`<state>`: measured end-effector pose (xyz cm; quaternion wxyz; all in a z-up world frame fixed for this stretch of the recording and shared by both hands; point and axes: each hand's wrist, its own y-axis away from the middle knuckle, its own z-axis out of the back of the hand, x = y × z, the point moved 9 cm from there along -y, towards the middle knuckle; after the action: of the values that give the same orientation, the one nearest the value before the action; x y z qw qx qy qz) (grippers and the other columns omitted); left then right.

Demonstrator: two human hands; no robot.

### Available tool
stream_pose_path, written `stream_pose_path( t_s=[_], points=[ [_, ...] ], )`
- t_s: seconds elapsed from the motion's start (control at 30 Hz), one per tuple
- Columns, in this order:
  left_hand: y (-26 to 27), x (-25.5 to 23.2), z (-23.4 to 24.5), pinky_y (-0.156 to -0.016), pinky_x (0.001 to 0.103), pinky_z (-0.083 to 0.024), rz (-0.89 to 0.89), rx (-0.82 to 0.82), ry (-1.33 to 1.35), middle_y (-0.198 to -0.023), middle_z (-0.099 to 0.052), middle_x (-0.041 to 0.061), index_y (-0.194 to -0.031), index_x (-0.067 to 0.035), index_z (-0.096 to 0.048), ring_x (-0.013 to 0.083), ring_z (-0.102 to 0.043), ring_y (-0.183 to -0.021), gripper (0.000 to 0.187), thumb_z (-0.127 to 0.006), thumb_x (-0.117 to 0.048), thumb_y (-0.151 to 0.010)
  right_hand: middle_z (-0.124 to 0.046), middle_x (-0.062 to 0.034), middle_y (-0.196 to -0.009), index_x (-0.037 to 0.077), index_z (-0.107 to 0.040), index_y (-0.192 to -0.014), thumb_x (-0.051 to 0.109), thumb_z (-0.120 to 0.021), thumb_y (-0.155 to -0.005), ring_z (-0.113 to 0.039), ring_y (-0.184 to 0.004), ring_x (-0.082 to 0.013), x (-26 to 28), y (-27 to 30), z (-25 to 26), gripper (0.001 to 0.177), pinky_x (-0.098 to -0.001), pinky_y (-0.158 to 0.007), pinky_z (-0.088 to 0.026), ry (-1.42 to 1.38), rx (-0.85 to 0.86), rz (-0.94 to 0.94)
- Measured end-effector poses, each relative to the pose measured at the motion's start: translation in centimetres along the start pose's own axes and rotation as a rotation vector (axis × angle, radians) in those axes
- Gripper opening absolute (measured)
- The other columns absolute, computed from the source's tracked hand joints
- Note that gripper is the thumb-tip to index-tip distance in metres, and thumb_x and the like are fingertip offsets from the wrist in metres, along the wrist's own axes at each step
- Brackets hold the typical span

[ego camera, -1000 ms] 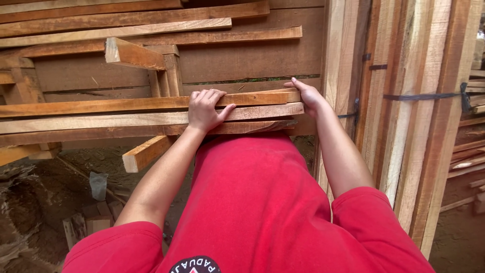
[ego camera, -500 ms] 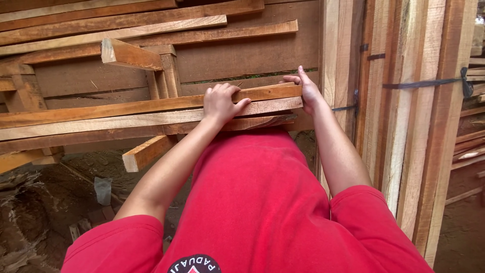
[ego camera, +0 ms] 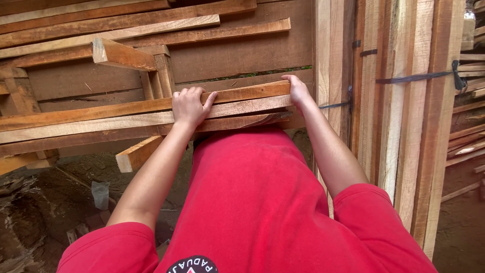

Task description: Bundling several long pieces of wood together using plastic ties or straps.

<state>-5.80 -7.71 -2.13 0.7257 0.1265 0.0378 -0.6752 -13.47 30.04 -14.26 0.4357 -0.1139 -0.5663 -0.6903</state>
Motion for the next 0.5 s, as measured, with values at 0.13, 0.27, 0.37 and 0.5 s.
stream_pose_path(
  t_s=[0.13,0.27,0.37,0.5],
  points=[
    [0.6,0.3,0.3,-0.084,0.04,-0.045,-0.019,-0.095,-0.013,-0.087,-0.071,-0.003,-0.097,-0.027,-0.071,0.0209,-0.07,-0.087,0.048,-0.053,-0.072,-0.1,-0.059,-0.0173,-0.12,0.013,-0.061,-0.133,0.056,-0.076,-0.079,-0.068,-0.095,-0.0354,-1.1,0.7,-1.4,0.07,-0.0603,-0.076,-0.058,-0.433,0.009,-0.346],
    [1.4,-0.7,1.0,-0.093,0.037,-0.043,-0.146,-0.064,0.046,-0.105,-0.069,-0.006,-0.116,-0.029,-0.066,0.0156,-0.066,-0.101,0.041,-0.056,-0.065,-0.099,-0.059,-0.0158,-0.114,0.01,-0.059,-0.129,0.056,-0.072,-0.08,-0.067,-0.092,-0.0327,-0.5,2.3,-0.8,0.069,-0.055,-0.072,-0.055,-0.425,0.033,-0.359],
    [1.1,-1.2,1.4,-0.096,0.038,-0.043,-0.174,-0.033,0.07,-0.112,-0.068,-0.005,-0.122,-0.026,-0.065,0.016,-0.065,-0.107,0.046,-0.057,-0.064,-0.099,-0.066,-0.0097,-0.106,0.014,-0.063,-0.128,0.069,-0.069,-0.081,-0.071,-0.086,-0.0242,-1.2,1.9,-0.3,0.072,-0.0431,-0.072,-0.056,-0.465,0.12,-0.314],
    [1.4,-1.6,2.9,-0.095,0.038,-0.043,-0.195,-0.072,0.092,-0.109,-0.069,-0.001,-0.119,-0.022,-0.067,0.0185,-0.066,-0.105,0.042,-0.058,-0.059,-0.1,-0.026,-0.0319,-0.163,0.008,-0.016,-0.164,0.088,-0.065,-0.073,-0.034,-0.148,-0.0502,6.1,8.7,-0.5,0.131,-0.0748,-0.116,-0.019,-0.462,0.212,-0.481]
  ],
)
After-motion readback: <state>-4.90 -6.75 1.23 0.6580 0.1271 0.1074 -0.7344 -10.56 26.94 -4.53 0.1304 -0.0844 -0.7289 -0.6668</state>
